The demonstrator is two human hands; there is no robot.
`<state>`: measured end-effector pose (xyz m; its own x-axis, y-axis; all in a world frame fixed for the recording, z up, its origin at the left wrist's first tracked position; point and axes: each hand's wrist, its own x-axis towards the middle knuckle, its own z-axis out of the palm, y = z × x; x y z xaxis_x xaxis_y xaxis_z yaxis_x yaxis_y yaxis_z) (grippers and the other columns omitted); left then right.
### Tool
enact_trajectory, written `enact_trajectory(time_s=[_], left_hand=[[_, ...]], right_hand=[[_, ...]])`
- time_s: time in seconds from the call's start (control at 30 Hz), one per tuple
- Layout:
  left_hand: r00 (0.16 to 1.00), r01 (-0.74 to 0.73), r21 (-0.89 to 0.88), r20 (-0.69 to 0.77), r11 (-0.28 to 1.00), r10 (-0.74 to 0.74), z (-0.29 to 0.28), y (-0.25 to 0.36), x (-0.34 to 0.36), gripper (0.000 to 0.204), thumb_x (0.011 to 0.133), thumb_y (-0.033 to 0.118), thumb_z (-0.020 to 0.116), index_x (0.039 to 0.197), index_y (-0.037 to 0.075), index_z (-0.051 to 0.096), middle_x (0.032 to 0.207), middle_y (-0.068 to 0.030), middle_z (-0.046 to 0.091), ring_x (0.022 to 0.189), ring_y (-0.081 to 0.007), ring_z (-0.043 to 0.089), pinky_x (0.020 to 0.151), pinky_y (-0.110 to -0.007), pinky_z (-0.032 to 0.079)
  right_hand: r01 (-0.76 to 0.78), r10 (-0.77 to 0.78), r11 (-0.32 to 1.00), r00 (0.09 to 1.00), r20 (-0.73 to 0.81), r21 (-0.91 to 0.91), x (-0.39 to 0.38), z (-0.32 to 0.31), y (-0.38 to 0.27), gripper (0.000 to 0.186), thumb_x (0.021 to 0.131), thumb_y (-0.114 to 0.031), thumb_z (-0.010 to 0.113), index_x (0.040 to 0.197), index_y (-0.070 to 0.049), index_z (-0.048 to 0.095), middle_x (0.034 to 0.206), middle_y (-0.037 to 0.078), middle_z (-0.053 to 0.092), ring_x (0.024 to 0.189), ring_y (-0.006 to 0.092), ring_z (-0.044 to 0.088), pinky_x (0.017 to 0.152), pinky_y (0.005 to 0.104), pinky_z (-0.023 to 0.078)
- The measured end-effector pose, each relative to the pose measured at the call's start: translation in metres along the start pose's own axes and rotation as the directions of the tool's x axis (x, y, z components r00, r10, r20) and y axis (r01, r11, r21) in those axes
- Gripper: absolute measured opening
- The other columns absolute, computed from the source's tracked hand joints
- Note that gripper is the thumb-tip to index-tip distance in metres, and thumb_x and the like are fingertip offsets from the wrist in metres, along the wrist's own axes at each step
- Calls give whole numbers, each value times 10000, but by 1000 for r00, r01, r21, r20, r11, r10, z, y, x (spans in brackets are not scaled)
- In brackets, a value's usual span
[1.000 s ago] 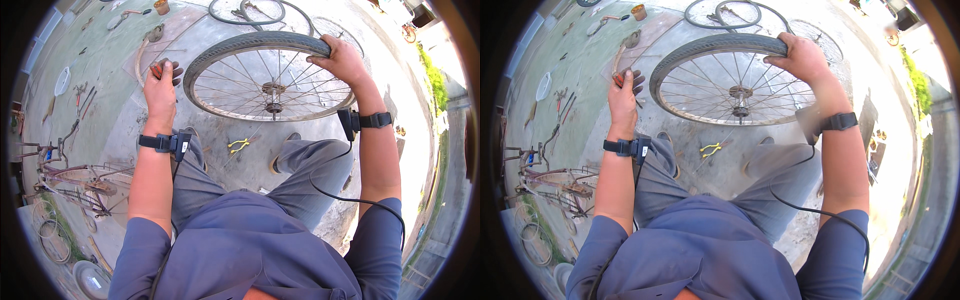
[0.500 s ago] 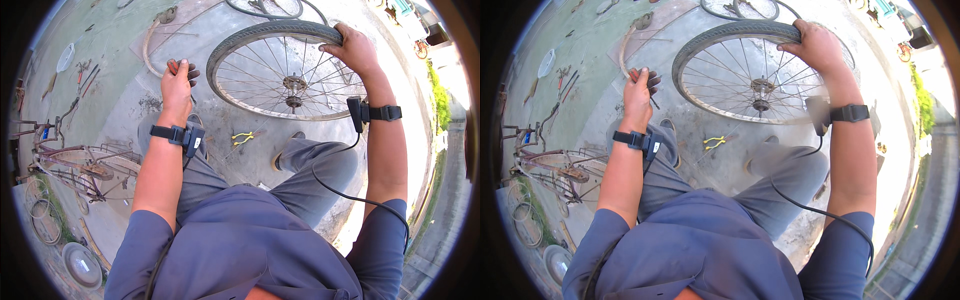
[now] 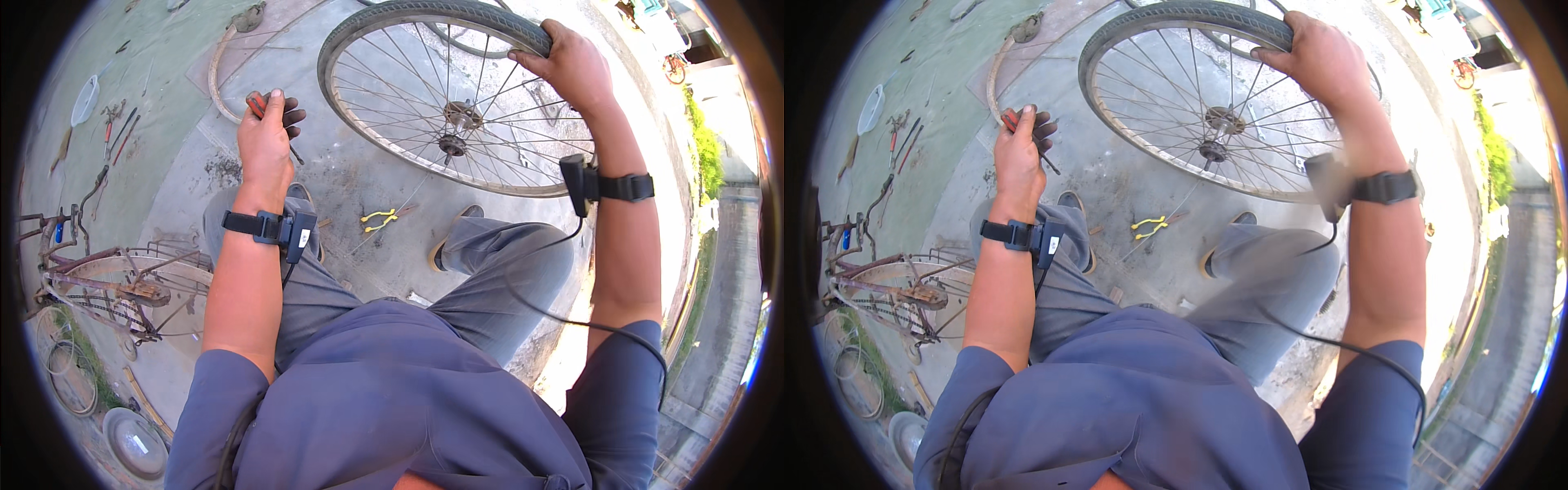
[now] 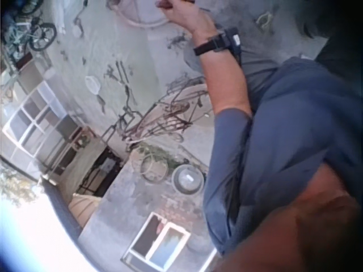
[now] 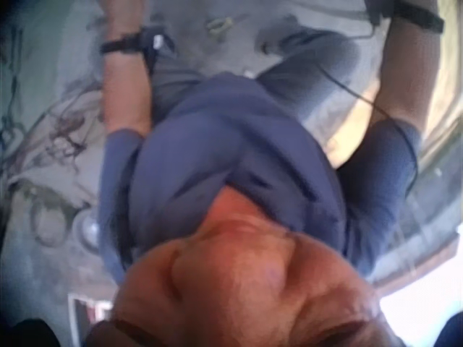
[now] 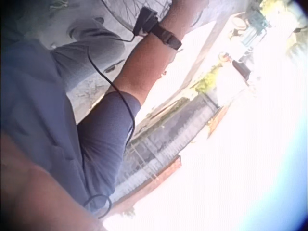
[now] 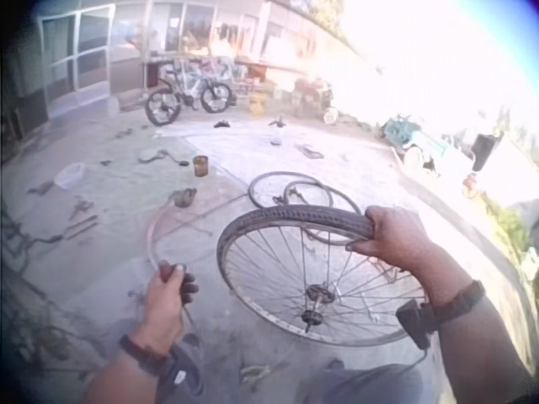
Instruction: The person removes a bicycle tire from the rim using tire levers, then reinstalls the tire and inner tube onto the rim. The person then mounts the wheel onto the bicycle frame and secures it.
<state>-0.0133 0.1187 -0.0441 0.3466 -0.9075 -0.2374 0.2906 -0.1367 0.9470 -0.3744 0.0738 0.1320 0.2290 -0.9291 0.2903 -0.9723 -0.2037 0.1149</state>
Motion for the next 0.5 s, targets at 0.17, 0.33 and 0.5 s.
enact_trajectory(time_s=[0.17, 0.33, 0.5], left_hand=[[1000, 22, 33, -17, 999, -21, -2, -1, -3, 242, 1035, 297, 647, 1131, 78, 605, 993, -51, 709, 827, -165, 694, 690, -305, 467], [1000, 10, 34, 10, 999, -11, -1, 1, -1, 241, 1043, 292, 632, 1114, 63, 607, 972, -50, 709, 810, -159, 700, 676, -310, 469], [1000, 12, 37, 10, 999, -12, 0, -1, -2, 247, 1041, 292, 638, 1120, 59, 612, 971, -50, 708, 805, -156, 696, 675, -307, 469]], right_hand=[[86, -85, 996, 996, -25, 30, 1, 6, 6, 541, 851, -509, 801, 1124, -52, 703, 892, 184, 741, 830, 372, 731, 772, 467, 571], [-34, 17, 994, 987, 161, 107, 2, 11, 19, 560, 869, -509, 801, 1140, -33, 683, 853, 181, 720, 806, 334, 719, 750, 431, 561], [-40, 30, 990, 997, 71, 137, -17, 41, 55, 625, 907, -598, 734, 1157, -32, 647, 832, 160, 694, 773, 285, 689, 706, 408, 542]])
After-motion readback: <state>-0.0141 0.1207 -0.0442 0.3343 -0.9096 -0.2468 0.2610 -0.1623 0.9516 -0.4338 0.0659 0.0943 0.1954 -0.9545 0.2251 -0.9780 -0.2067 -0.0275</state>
